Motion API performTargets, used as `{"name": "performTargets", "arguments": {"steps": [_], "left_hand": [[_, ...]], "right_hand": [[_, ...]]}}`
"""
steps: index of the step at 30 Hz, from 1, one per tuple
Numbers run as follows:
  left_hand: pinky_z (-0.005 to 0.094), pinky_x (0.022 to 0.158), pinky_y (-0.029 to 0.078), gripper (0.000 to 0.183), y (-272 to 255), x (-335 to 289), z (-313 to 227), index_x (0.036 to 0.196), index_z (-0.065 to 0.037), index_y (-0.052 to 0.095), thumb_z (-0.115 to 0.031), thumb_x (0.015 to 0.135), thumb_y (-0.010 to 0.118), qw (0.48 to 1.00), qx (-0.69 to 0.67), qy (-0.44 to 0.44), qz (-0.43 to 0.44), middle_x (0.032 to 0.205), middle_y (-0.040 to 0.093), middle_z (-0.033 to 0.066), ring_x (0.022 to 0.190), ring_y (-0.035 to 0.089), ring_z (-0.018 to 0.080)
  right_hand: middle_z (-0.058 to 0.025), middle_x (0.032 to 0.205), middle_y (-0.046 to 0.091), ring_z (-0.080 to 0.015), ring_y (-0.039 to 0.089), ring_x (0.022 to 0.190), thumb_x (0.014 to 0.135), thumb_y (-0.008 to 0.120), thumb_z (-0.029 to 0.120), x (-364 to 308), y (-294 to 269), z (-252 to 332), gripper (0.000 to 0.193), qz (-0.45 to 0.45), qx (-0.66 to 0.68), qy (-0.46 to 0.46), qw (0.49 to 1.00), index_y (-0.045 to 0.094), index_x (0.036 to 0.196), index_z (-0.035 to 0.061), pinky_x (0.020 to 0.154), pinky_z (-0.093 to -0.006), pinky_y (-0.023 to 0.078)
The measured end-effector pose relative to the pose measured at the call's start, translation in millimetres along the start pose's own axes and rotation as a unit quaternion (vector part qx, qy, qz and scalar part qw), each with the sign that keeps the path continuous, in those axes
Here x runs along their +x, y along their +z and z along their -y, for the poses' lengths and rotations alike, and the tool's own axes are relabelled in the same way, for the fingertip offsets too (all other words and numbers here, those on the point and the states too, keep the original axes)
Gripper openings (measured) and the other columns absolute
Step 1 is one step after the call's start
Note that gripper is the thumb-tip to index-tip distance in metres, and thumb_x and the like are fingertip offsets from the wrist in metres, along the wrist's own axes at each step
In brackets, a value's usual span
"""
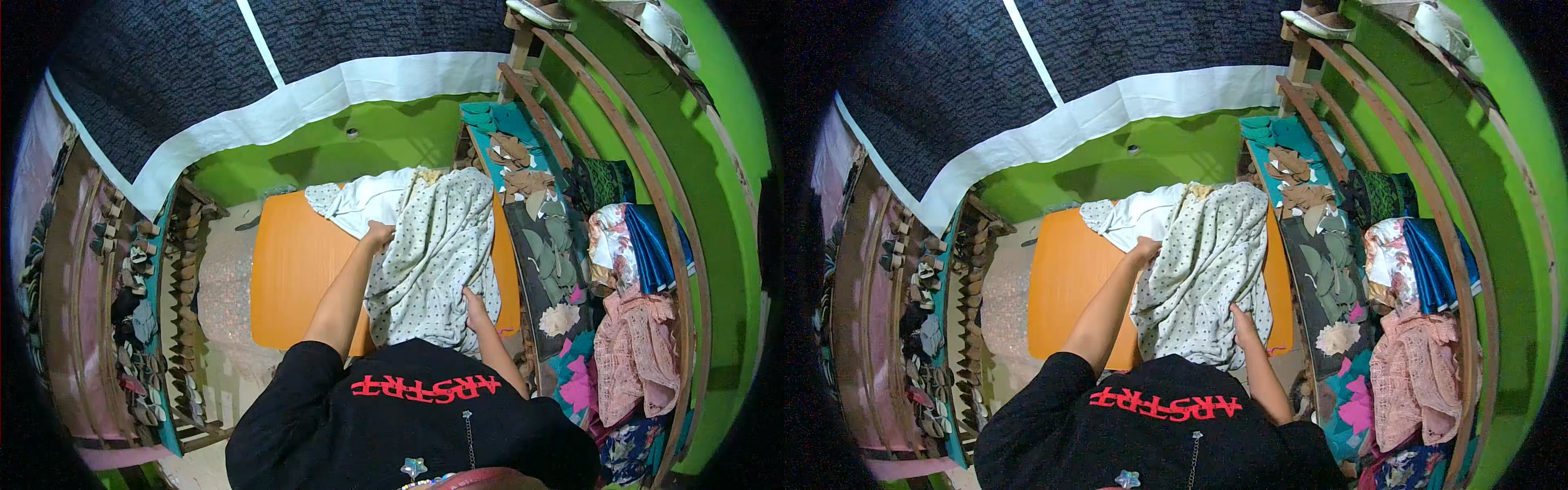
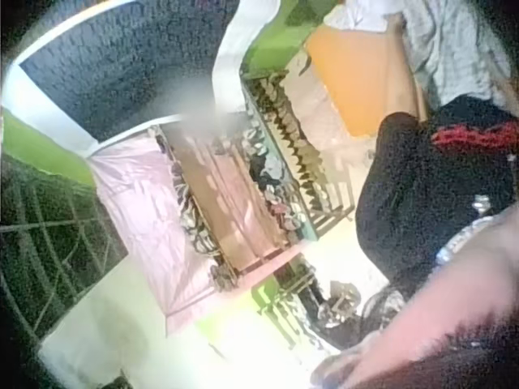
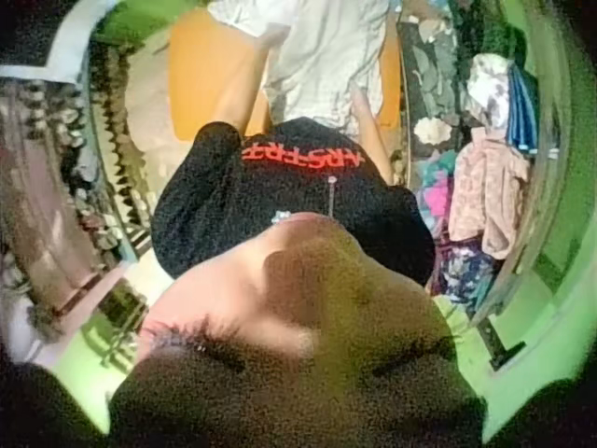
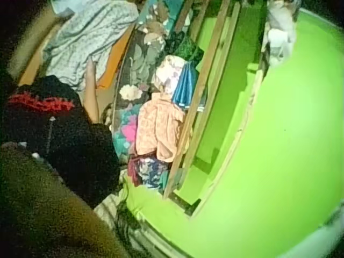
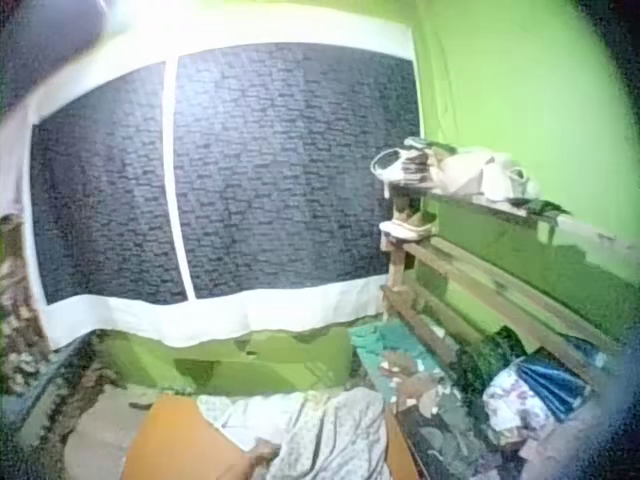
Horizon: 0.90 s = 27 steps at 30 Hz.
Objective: Folding various pieces of fabric and organizing them on shelves.
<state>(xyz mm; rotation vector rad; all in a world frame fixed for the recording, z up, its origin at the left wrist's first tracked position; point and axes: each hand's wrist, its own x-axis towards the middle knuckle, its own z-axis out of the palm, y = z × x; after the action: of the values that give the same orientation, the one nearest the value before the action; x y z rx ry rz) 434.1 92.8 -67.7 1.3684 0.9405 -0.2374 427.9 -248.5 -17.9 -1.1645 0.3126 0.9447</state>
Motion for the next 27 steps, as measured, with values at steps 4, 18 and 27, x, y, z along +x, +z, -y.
{"name": "performTargets", "arguments": {"steps": [4,18,27], "left_hand": [[0.0303,0.051,0.043,0.04,37,-62,-54,0.084,0.009,0.055,-0.023,0.061,0.065,0.983,0.16,0.045,-0.077,0.075,0.057,0.0111,0.06,0.054,0.0177],[0.0427,0.089,0.037,0.041,-150,-184,-154,0.112,0.0,0.041,-0.032,0.087,0.037,0.872,-0.417,0.255,-0.011,0.113,0.048,0.0148,0.104,0.047,0.0271],[0.0472,0.095,0.026,0.047,-245,-301,-232,0.115,0.0,0.04,-0.037,0.089,0.026,0.741,-0.477,0.468,-0.062,0.118,0.044,0.0146,0.111,0.039,0.0301]], "right_hand": [[-0.0166,0.098,0.056,-0.0257,0.055,0.09,0.074,0.056,0.027,14,-26,-12,0.046,-0.049,-0.014,-0.057,0.997,0.049,0.104,-0.0077,0.077,-0.0375,0.044],[-0.0282,0.086,0.055,-0.039,0.054,0.082,0.065,0.065,0.025,13,53,45,0.038,-0.161,-0.633,-0.191,0.733,0.055,0.08,-0.0088,0.07,-0.0416,0.044],[-0.0194,0.098,0.053,-0.0261,0.052,0.088,0.068,0.062,0.018,94,196,308,0.052,-0.087,-0.169,-0.433,0.881,0.04,0.107,-0.0101,0.075,-0.0364,0.041]]}}
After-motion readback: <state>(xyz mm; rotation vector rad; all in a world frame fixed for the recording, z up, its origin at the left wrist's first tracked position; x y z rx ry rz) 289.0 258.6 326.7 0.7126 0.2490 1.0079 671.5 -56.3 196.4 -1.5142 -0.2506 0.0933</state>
